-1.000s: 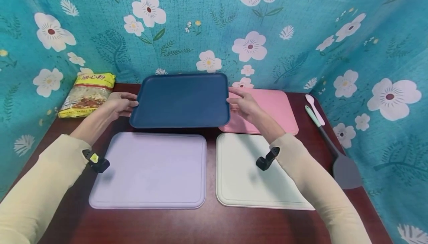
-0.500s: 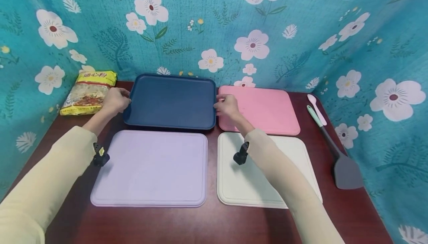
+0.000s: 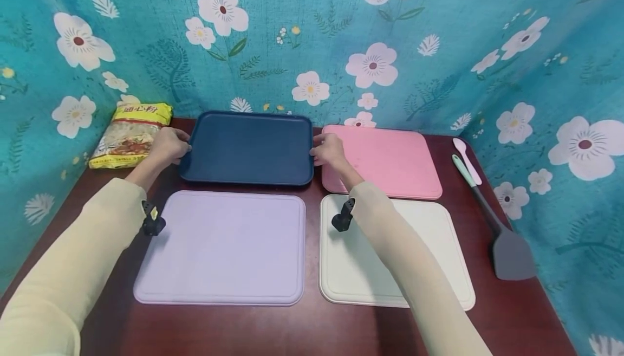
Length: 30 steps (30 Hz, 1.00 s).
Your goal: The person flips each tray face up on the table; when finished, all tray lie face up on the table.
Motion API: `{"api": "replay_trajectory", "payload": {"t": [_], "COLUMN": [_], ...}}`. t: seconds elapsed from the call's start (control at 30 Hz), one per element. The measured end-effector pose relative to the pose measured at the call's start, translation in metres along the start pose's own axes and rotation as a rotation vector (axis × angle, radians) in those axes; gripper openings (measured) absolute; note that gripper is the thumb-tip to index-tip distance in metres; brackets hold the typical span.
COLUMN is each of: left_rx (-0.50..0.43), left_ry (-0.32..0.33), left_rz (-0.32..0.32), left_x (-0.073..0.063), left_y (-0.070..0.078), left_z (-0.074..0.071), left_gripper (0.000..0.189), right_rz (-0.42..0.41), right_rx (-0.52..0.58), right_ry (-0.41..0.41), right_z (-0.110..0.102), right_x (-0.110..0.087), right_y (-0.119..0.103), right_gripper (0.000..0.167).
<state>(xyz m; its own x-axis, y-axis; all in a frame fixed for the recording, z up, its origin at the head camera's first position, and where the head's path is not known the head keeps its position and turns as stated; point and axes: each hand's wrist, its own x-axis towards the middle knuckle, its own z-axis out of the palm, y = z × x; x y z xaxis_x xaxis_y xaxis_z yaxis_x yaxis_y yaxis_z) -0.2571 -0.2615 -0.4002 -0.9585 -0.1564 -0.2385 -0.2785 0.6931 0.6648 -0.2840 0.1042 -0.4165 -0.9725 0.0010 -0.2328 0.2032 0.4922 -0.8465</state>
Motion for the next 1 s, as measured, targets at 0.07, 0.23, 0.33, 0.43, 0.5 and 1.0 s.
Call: {"api": "replay_trajectory", "payload": {"t": [0.07,0.23,0.33,0.43,0.5,1.0], "left_rx": [-0.015,-0.051,-0.051,-0.041,-0.038,0.085], "left_ry": [-0.015,-0.049,-0.047,-0.042,-0.045,0.018], "left_rz": [0.001,-0.028,-0.039,-0.033,-0.029,-0.012], "left_x": [0.001,0.002,0.002,0.002,0.001,0.008], "left_y": [0.001,0.003,0.001,-0.002,-0.003,-0.008], "left_z": [0.001,0.005,0.007,0.008,0.008,0.004], "left_gripper": [0.032,0.033,0.033,0.032,0.033,0.029], "right_rz": [0.004,0.002,-0.025,-0.04,-0.044,-0.097], "right_rx": [-0.012,-0.041,-0.053,-0.084,-0.106,-0.194], "right_ry": [-0.003,0.0,0.008,0.017,0.019,0.034], "right_z": [-0.003,-0.004,-0.002,0.001,0.002,0.013], "right_x": [0.0,-0.002,-0.004,-0.004,-0.003,-0.008], "right_y": [0.001,0.005,0.005,0.005,0.006,0.002], "right_gripper": [0.04,0.039,0.038,0.037,0.037,0.035]}}
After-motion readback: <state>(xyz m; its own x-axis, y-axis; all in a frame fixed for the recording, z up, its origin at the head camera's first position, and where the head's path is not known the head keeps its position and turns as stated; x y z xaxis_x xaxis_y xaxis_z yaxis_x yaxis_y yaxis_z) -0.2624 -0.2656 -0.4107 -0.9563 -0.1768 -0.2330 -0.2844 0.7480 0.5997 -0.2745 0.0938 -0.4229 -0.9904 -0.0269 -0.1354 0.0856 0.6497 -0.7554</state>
